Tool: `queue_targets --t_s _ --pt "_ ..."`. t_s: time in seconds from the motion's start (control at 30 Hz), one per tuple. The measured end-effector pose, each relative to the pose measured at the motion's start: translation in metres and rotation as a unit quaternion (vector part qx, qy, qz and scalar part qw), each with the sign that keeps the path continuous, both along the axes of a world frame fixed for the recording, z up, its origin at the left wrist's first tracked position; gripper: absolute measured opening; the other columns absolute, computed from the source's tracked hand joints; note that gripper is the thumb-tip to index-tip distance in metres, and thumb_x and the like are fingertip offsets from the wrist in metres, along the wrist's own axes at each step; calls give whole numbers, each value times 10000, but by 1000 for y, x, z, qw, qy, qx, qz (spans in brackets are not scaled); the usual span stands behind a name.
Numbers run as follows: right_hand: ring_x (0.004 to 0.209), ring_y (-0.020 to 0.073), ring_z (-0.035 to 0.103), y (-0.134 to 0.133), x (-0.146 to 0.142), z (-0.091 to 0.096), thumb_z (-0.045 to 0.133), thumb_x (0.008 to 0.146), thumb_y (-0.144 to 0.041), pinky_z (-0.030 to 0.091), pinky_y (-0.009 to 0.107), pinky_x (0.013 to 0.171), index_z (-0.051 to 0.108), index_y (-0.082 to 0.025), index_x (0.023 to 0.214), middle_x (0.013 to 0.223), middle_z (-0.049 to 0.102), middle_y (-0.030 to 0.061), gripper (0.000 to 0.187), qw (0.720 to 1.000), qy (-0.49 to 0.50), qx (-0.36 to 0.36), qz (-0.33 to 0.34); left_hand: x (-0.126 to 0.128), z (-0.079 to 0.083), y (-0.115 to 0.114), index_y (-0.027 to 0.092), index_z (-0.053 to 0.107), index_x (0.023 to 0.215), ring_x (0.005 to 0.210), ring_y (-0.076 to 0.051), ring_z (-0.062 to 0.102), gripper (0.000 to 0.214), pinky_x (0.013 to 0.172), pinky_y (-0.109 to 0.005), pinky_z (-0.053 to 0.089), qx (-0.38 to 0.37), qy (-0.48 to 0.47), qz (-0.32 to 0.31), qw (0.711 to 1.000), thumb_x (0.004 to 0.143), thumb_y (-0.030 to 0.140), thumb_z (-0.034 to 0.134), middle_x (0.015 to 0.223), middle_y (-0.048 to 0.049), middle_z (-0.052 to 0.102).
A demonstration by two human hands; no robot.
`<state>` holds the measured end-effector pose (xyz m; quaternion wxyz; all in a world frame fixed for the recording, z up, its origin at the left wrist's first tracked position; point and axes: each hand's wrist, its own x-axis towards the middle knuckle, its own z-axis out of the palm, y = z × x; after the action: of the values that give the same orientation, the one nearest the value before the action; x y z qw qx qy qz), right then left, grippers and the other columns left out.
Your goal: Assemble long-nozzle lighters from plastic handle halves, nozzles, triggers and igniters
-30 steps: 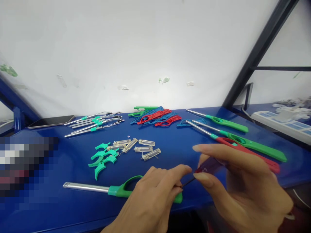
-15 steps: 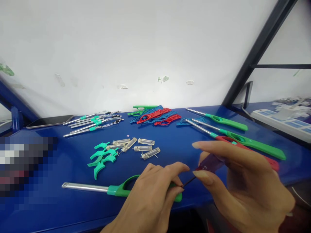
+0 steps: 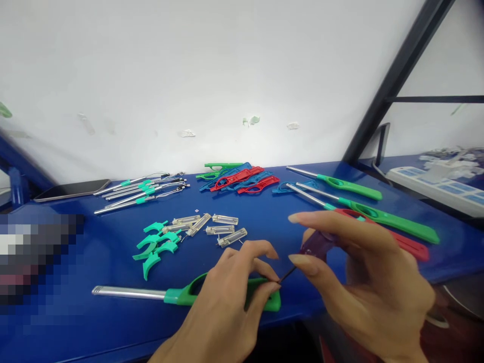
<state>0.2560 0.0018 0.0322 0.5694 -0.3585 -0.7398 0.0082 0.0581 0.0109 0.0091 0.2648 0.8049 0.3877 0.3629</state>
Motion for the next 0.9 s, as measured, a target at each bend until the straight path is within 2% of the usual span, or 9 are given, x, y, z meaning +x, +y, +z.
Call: queue_targets --t_s 0.3,0.5,0.73,0.9 --pt "671 85 678 1 -1 0 772 999 -194 581 194 635 694 -287 1324 889 771 -71 347 1000 1 -9 -7 -2 2 2 392 456 1153 926 -190 785 375 820 -325 526 -33 -9 2 999 974 129 654 941 195 802" --pt "648 101 681 0 -1 1 782 983 -199 583 218 600 699 -295 1309 903 786 -63 350 1000 -4 -13 -13 0 3 1 335 478 1096 912 -209 793 304 819 -346 533 -42 -4 2 999 959 127 653 935 138 813" --pt "639 123 694 2 -1 2 777 986 -202 578 242 560 675 -309 1346 928 805 -50 389 1000 -22 -19 -13 -1 1 2 346 466 1109 855 -190 795 343 779 -335 556 -40 -12 -10 999 962 99 652 956 150 805" --pt "611 104 685 2 -1 3 759 1001 -204 574 208 553 685 -289 1309 858 784 -61 328 999 -31 -21 -14 -2 -1 2 355 471 1146 929 -195 785 357 823 -327 555 -23 15 -19 999 978 86 636 1001 127 794"
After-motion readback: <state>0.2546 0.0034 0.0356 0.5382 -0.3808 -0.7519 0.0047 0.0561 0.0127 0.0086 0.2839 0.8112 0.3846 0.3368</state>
